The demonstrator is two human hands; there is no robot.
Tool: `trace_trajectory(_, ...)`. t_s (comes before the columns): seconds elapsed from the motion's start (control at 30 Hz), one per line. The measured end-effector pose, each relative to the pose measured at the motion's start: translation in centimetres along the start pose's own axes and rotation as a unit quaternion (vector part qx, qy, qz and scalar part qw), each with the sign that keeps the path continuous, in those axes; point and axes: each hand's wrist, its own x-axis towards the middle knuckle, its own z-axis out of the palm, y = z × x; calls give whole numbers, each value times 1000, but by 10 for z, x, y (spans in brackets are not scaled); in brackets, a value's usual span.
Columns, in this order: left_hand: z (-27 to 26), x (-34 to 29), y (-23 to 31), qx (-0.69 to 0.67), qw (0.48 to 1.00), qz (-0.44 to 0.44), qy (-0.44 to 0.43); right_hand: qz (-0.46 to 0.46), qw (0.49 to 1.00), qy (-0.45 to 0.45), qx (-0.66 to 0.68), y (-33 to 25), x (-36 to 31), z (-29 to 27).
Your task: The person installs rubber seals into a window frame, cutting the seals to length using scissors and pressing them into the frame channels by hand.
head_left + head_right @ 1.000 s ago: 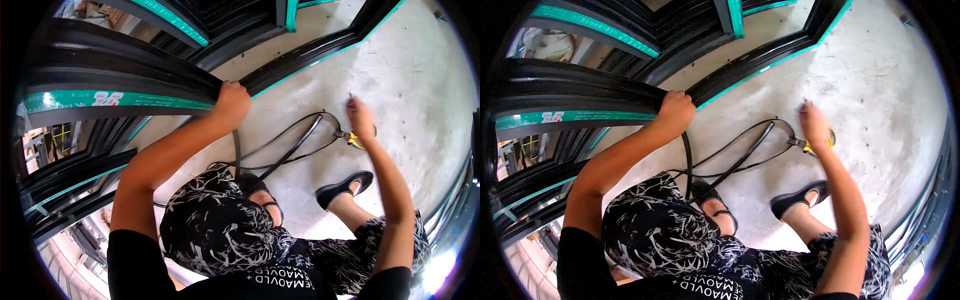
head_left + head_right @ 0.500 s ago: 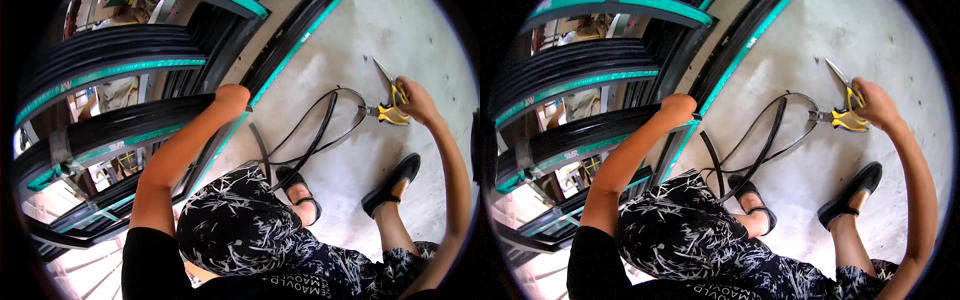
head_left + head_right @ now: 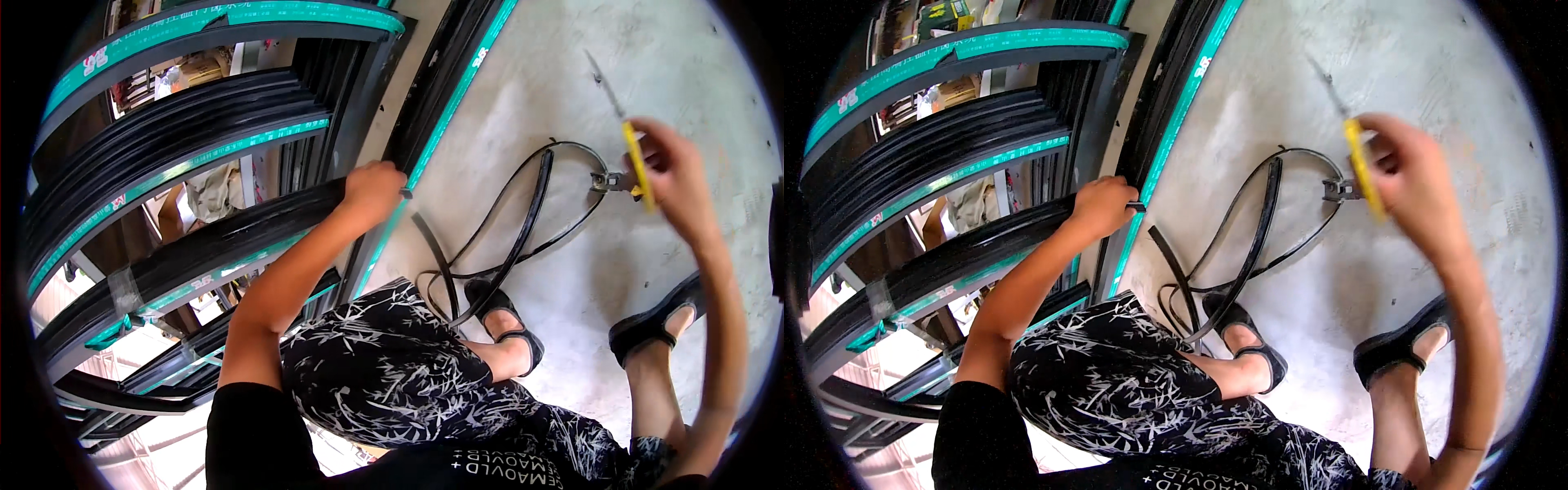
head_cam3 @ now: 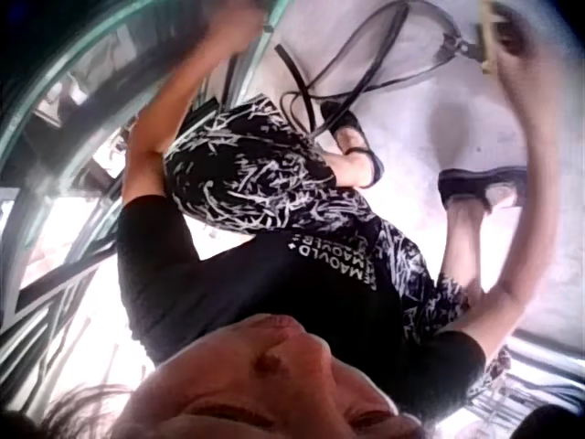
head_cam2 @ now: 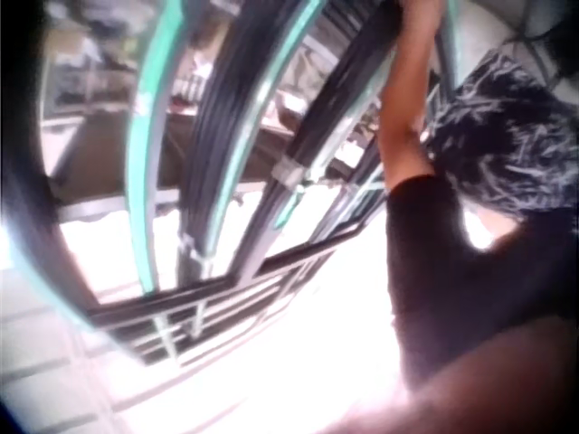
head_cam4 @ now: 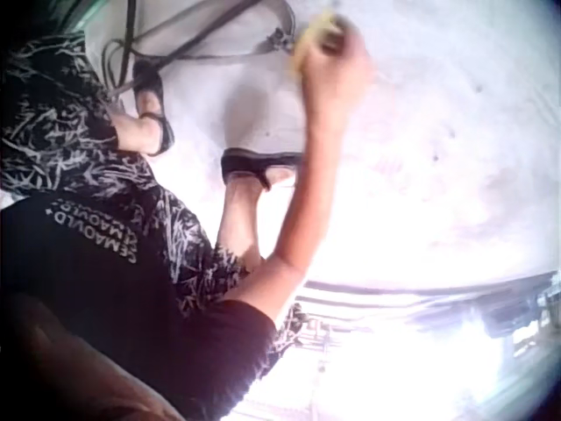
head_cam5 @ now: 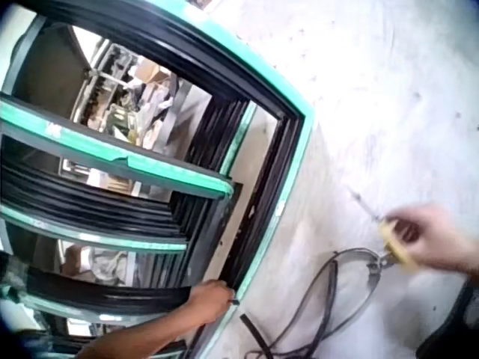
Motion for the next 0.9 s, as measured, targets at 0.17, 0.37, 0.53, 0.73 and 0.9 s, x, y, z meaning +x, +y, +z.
trace_trajectory(0.17,14,0,-3,-6,997,16,69,191,877,-233,373,-26,-29,104)
trace_trajectory(0.37,-9,-5,16,-164,980,-32,112,254,812,-244,465,-35,-56,199)
trace_trajectory(0.53,-35,-16,27,-287,935,6,210,247,809,-198,496,-39,-68,210)
trace_trajectory(0.73,-37,-24,35,-324,908,27,263,194,852,-193,446,-56,-64,212)
trace_trajectory(0.9,-34,-26,37,-328,894,48,302,173,851,-173,465,-62,-61,220)
